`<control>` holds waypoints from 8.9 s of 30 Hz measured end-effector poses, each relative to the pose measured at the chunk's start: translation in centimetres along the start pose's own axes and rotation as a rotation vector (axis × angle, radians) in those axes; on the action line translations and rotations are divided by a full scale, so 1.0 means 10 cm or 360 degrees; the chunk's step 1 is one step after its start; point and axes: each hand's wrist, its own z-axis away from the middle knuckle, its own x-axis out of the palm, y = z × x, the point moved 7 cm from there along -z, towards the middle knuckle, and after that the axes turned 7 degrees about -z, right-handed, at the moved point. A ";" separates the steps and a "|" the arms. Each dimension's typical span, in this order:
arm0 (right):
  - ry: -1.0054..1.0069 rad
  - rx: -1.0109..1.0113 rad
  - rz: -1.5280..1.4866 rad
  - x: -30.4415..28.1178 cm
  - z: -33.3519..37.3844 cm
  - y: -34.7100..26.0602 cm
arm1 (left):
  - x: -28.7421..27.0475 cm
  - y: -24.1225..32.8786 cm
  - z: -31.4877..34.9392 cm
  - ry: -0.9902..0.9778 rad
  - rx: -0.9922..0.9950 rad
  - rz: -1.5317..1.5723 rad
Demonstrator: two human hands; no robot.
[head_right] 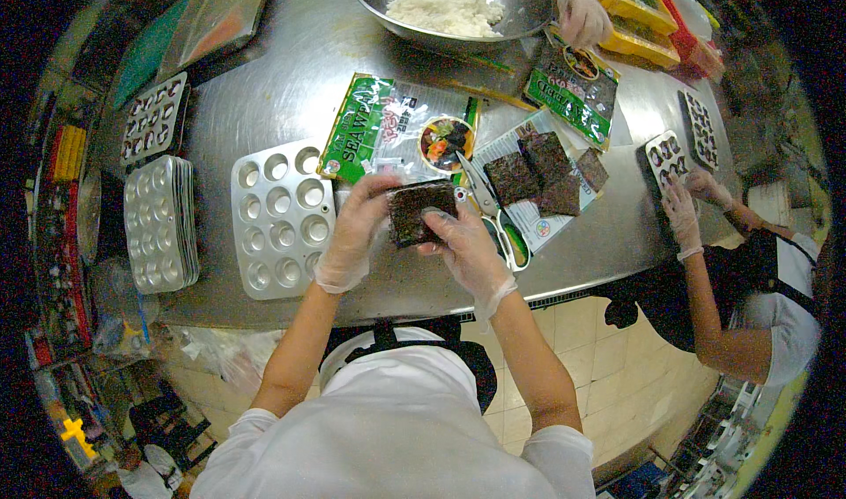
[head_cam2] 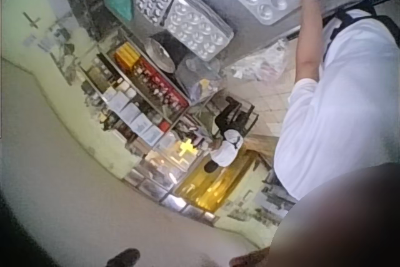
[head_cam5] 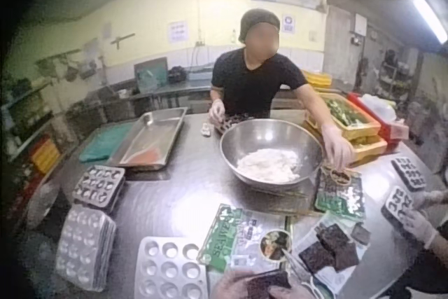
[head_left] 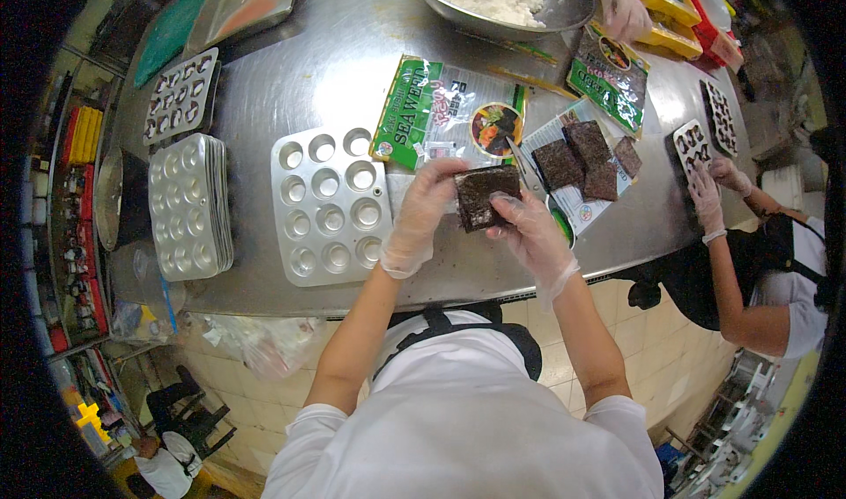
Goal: The person places rice balls into a metal mold, cuts sheets of seaweed with scissors, and wraps each rice ball with a seaweed piece. The person then places the wrapped pieces into the mold cavities.
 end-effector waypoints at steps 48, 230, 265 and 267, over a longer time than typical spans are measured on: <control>-0.0716 0.0693 0.0735 -0.28 1.18 -0.25 | 0.21 -0.29 0.07 -0.0411 -0.0405 0.0990; 0.0117 -0.0456 0.0744 -0.36 -0.22 -0.85 | 0.70 -0.05 -0.45 -0.0080 -0.0118 -0.0221; 0.0054 -0.0400 0.0799 -0.28 -0.26 -0.77 | 0.52 -0.09 -0.39 -0.0130 -0.0127 -0.0236; 0.0065 -0.0380 0.0777 -0.30 -0.27 -0.76 | 0.52 -0.08 -0.39 -0.0133 -0.0132 -0.0223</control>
